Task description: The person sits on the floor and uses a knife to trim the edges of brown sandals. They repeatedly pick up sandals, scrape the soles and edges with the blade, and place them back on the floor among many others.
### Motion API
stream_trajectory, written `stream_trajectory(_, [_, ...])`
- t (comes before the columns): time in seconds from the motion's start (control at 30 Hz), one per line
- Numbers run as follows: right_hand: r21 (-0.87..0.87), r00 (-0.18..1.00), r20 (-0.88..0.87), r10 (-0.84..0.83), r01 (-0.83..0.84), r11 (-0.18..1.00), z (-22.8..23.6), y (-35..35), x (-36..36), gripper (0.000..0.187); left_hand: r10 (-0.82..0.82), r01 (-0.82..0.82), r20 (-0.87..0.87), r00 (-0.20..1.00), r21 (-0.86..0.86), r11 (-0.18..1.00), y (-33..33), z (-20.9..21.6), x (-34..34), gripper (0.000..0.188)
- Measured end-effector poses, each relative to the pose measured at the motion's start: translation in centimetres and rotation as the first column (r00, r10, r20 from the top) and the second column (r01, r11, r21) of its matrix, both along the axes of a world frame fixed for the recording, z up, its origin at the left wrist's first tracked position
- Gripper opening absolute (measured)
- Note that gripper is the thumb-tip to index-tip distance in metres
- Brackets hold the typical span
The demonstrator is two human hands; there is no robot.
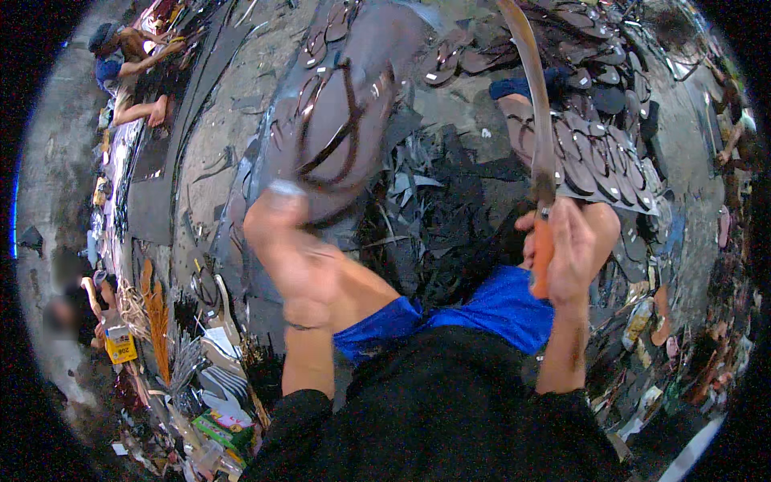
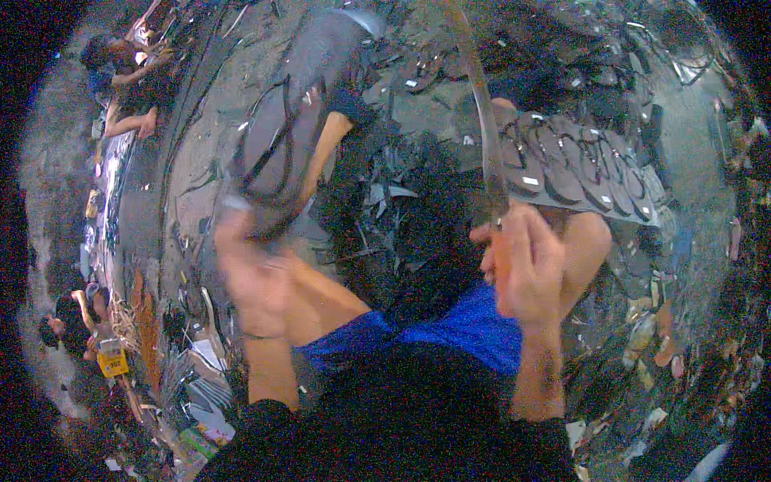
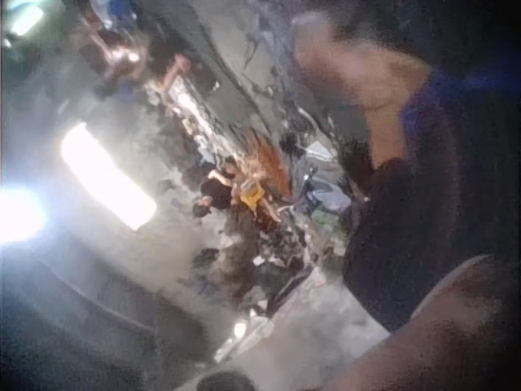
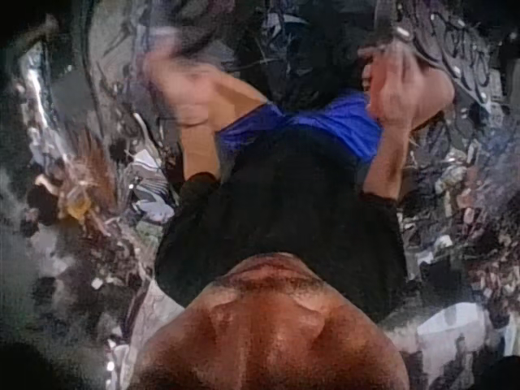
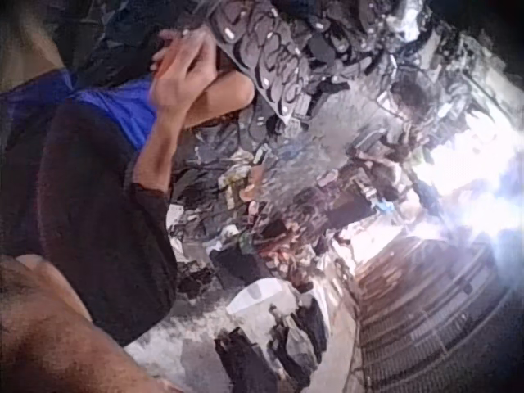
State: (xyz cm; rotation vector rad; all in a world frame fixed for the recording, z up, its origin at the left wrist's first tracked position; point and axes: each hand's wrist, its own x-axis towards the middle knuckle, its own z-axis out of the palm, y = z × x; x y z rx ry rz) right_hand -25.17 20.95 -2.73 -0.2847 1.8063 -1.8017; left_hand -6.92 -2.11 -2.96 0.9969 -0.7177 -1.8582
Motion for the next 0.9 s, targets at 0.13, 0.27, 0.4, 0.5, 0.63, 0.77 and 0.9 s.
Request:
stream_trajectory(0.13, [-0.014,0.99,-0.103,-0.095,0.094,0.995,-2.2,3.0,4.0,0.029,-0.261,0.354,-0.285,0.922,0.349,0.868,7.1,-0.2,-4.3,0.029])
stream_trajectory(0.27, [0.162,0.938,-0.347,-0.007,0.067,0.984,-2.6,6.0,7.1,0.029,-0.161,0.276,-0.286,0.945,0.425,0.862,8.2,-1.6,-5.6,0.022])
stream_trajectory(0.4, [0.29,0.902,-0.423,0.081,0.05,0.956,-3.8,7.6,9.0,0.026,-0.144,0.251,-0.282,0.948,0.391,0.885,9.0,-1.8,-6.1,0.02])
stream_trajectory(0.5, [0.309,0.829,-0.53,0.178,-0.006,0.951,-4.0,8.1,10.0,0.027,-0.163,0.26,-0.263,0.951,0.397,0.88,9.0,-2.0,-5.7,0.019])
stream_trajectory(0.63, [0.376,0.824,-0.515,0.236,-0.03,0.926,-3.9,9.1,10.2,0.026,-0.219,0.29,-0.208,0.953,0.428,0.856,9.3,-2.2,-4.4,0.017])
stream_trajectory(0.77, [0.485,0.833,-0.455,0.314,-0.064,0.872,-2.3,8.1,9.6,0.026,-0.272,0.292,-0.109,0.956,0.418,0.86,10.4,-3.5,-1.8,0.017])
stream_trajectory(0.9, [0.476,0.806,-0.485,0.34,-0.083,0.876,-1.9,6.9,9.8,0.026,-0.3,0.342,-0.164,0.94,0.425,0.838,10.7,-4.7,0.9,0.021])
